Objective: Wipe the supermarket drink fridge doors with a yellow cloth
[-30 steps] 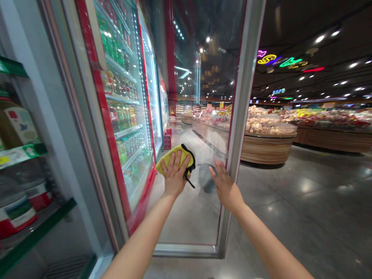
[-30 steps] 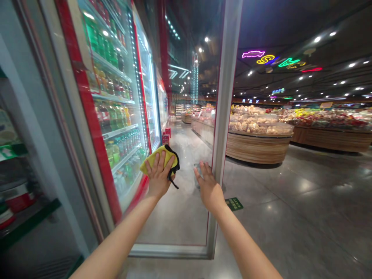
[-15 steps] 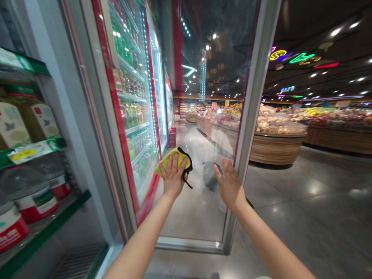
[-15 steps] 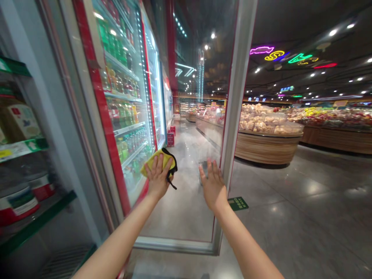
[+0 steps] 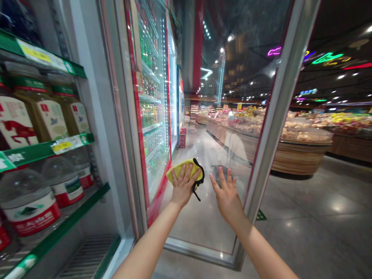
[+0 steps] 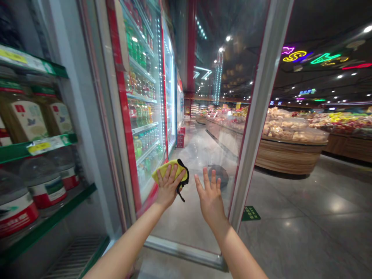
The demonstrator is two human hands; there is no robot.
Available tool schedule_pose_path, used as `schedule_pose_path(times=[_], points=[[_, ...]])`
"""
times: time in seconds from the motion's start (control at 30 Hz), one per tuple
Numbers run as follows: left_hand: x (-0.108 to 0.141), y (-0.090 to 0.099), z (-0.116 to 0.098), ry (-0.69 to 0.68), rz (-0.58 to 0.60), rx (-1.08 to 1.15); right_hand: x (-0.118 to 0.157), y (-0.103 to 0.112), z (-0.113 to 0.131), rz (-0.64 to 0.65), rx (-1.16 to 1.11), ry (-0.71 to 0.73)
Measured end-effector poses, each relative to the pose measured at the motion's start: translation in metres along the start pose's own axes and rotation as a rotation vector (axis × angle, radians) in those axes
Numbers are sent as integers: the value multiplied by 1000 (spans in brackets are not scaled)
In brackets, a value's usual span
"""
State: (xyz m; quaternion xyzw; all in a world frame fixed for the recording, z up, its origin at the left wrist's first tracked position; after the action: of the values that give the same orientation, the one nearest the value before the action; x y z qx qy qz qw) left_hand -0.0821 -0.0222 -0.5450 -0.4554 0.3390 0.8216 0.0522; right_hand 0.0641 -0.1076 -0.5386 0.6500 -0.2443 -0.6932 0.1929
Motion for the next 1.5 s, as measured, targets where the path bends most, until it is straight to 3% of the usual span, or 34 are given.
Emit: schedule_pose_path(times=[0.1,0.2,0.33,0.43,0.53,0.6,0.7,0.8,0.9,1.0,1.17,1.33,1.5], points=[[-3,19,36,203,-120,-16,-1,-3,-5,4,5,-1],[18,16,50,350,-144,-21,-4,-1,-6,13,-1,5],[34,-5,31,239,11,17,-8,1,6,28,-12,6],[20,-3,26,123,66,16,-10,-6,24,44,-28,38],[0,13,49,115,30,-14,-13,-20,32,50,-8,22],[-3,23,72,180,-24,-35,-15,-30,31,48,14,19],[24,30,102,397,-140,-78,-14,-40,27,51,24,45],[66,20,108,558,-184,-97,-14,-45,23,62,14,60],[78,0,90,436,-72,-76,-18,-44,23,74,13,66],[60,-6,81,231,46,-73,-25,-40,28,106,42,64],[35,12,107,94,51,-136,-37,-20,50,140,63,21],[70,8,124,98,34,-175,-45,-16,88,108,-17,157],[94,16,126,-57,79,-153,-58,-46,87,152,3,157]])
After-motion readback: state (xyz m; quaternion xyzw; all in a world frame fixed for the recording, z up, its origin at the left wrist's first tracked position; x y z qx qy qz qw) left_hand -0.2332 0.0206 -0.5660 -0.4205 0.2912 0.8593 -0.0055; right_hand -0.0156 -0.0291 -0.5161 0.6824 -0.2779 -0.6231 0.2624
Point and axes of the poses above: each hand's wrist, its own x-axis away from the middle knuckle, its own y-axis out of the back of the hand, z = x × y, the point moved 9 cm from there along -x, towards the middle knuckle, and after that the axes turned 15 degrees about -y, right-handed, at the moved point
